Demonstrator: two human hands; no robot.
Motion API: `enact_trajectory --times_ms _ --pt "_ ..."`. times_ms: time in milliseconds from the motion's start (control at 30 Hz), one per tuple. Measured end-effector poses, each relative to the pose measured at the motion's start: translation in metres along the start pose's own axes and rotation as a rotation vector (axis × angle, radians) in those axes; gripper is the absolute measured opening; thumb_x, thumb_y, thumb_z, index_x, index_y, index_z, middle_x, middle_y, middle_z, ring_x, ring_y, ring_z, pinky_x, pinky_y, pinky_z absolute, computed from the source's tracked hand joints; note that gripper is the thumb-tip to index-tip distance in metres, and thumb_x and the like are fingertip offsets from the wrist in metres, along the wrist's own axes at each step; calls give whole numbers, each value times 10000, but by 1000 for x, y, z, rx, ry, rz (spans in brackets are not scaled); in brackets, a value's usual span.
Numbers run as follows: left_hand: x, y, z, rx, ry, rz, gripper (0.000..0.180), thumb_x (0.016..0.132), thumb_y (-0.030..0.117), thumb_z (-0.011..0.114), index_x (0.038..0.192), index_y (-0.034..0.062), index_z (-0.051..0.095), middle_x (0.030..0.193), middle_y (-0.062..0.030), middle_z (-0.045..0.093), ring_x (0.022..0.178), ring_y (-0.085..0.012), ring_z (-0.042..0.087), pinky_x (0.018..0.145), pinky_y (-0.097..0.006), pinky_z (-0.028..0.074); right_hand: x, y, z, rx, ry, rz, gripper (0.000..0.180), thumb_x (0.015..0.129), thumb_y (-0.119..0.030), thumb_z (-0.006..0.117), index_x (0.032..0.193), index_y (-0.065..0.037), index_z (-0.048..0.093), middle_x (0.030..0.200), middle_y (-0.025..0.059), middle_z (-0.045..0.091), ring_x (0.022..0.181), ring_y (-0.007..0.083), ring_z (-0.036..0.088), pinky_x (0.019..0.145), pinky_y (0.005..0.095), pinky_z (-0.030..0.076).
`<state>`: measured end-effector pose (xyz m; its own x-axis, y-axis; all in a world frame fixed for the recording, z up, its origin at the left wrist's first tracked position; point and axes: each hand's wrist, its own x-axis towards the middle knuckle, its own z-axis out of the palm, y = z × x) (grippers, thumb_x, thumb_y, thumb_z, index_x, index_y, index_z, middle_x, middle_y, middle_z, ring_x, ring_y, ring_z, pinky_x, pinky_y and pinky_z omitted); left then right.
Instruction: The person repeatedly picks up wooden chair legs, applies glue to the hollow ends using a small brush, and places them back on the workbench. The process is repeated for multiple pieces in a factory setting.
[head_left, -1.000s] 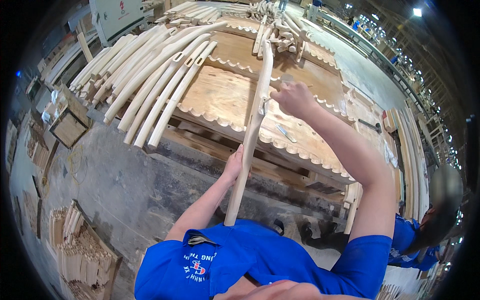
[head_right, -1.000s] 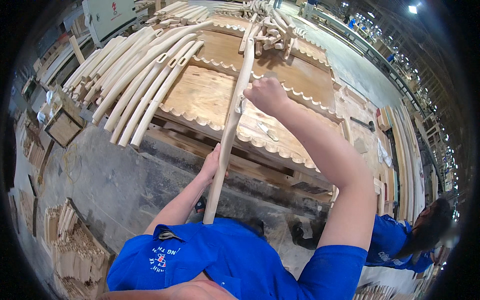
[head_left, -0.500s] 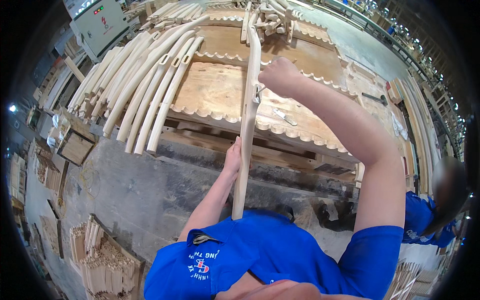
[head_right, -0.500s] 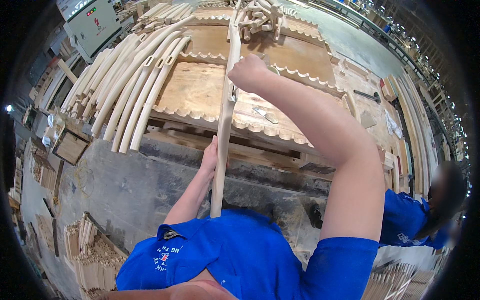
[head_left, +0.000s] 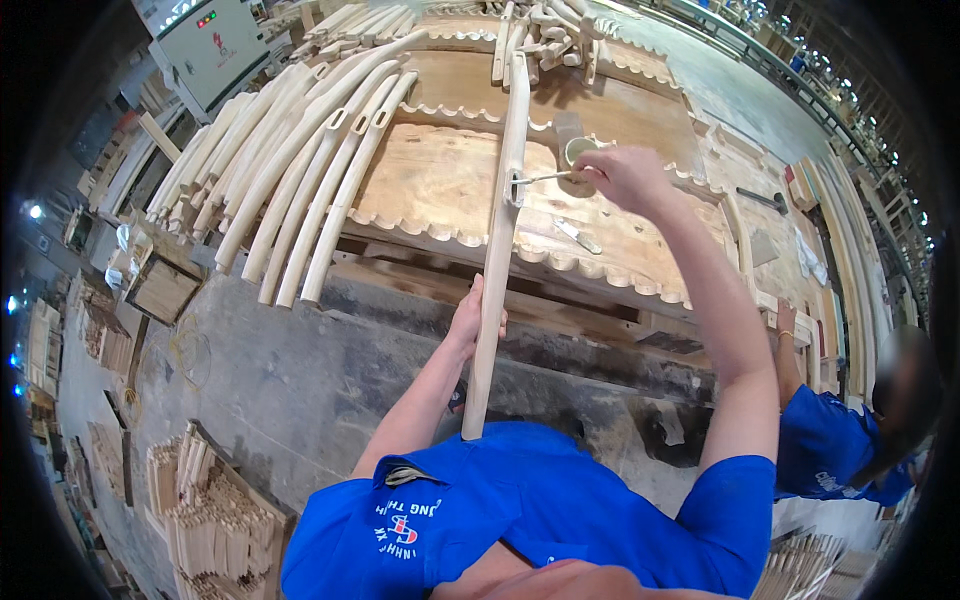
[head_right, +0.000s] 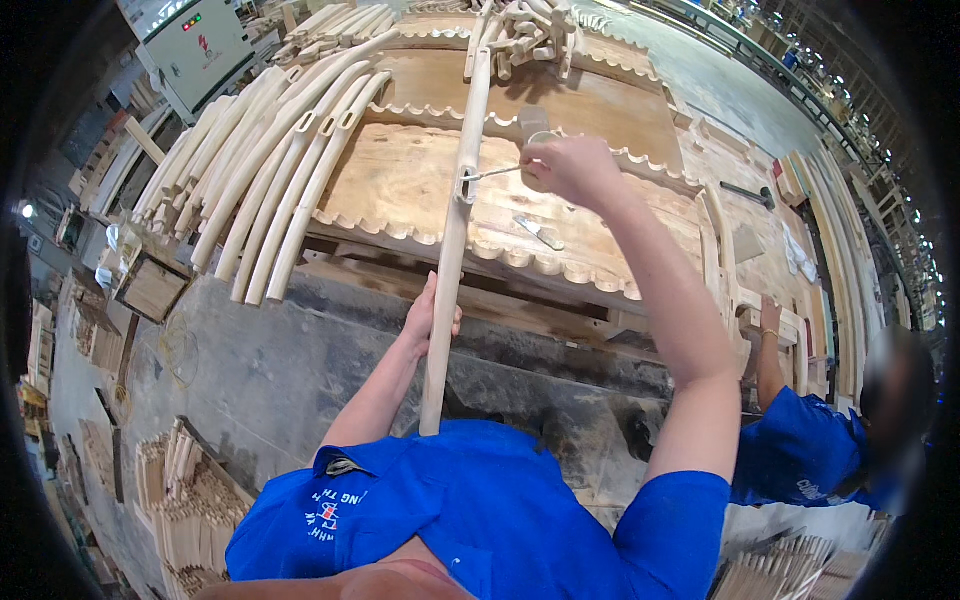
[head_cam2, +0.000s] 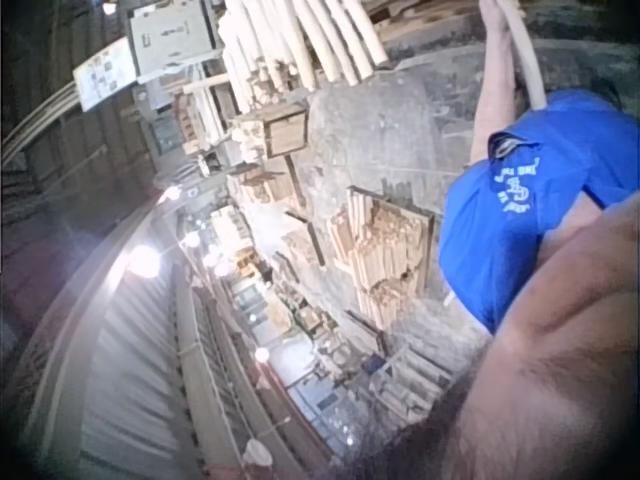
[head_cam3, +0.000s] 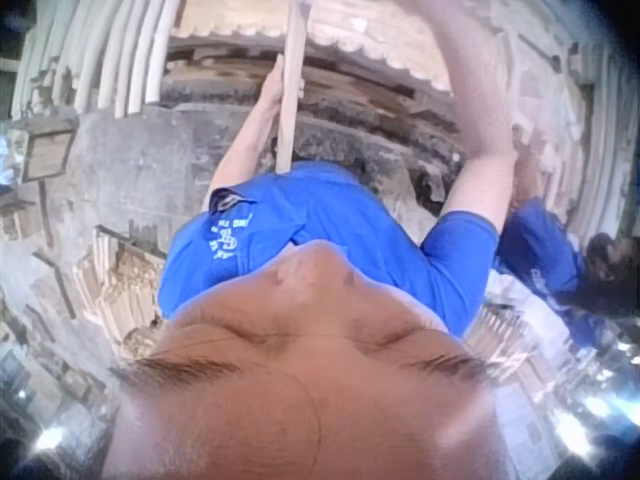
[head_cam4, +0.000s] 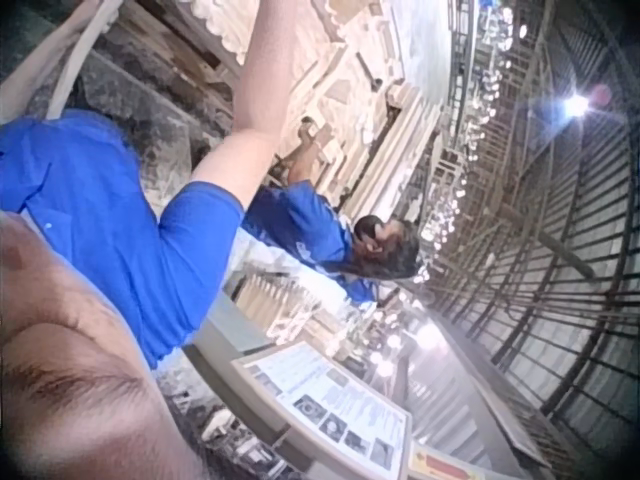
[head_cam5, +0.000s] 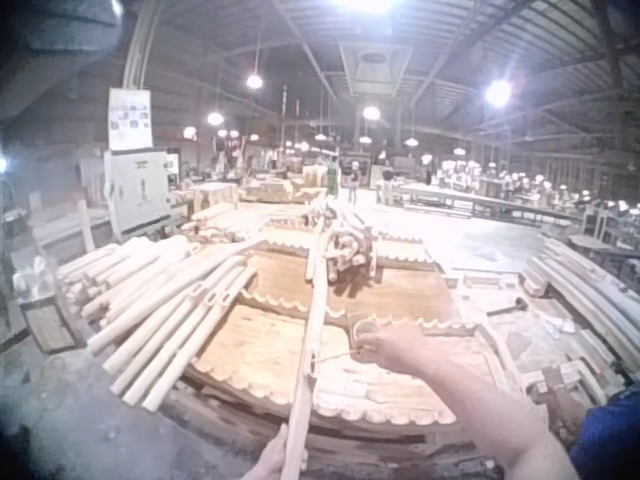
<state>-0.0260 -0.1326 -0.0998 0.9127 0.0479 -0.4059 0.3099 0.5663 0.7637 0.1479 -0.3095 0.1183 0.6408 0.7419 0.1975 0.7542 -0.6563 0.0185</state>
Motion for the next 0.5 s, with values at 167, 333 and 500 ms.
enact_trajectory --times_ms 167,333,500 --pt "-1 3 0 -12 -116 -12 584 903 614 290 1257 175 441 560 -61 507 411 -151 503 399 -250 428 -14 15 71 417 198 185 171 848 -311 558 943 -210 658 828 40 674 764 245 639 648 357 494" --pt "-2 5 -3 -40 -147 -38 570 905 613 283 1254 189 440 562 -55 493 407 -149 483 393 -243 410 -12 5 102 639 247 294 177 845 -308 580 970 -209 657 821 43 681 771 209 653 659 329 499" --pt "-5 7 -2 -37 -156 -49 575 903 618 281 1255 192 440 569 -52 481 408 -145 472 390 -233 400 -14 5 113 590 261 299 180 850 -314 571 966 -204 655 826 55 680 779 232 649 663 337 499"
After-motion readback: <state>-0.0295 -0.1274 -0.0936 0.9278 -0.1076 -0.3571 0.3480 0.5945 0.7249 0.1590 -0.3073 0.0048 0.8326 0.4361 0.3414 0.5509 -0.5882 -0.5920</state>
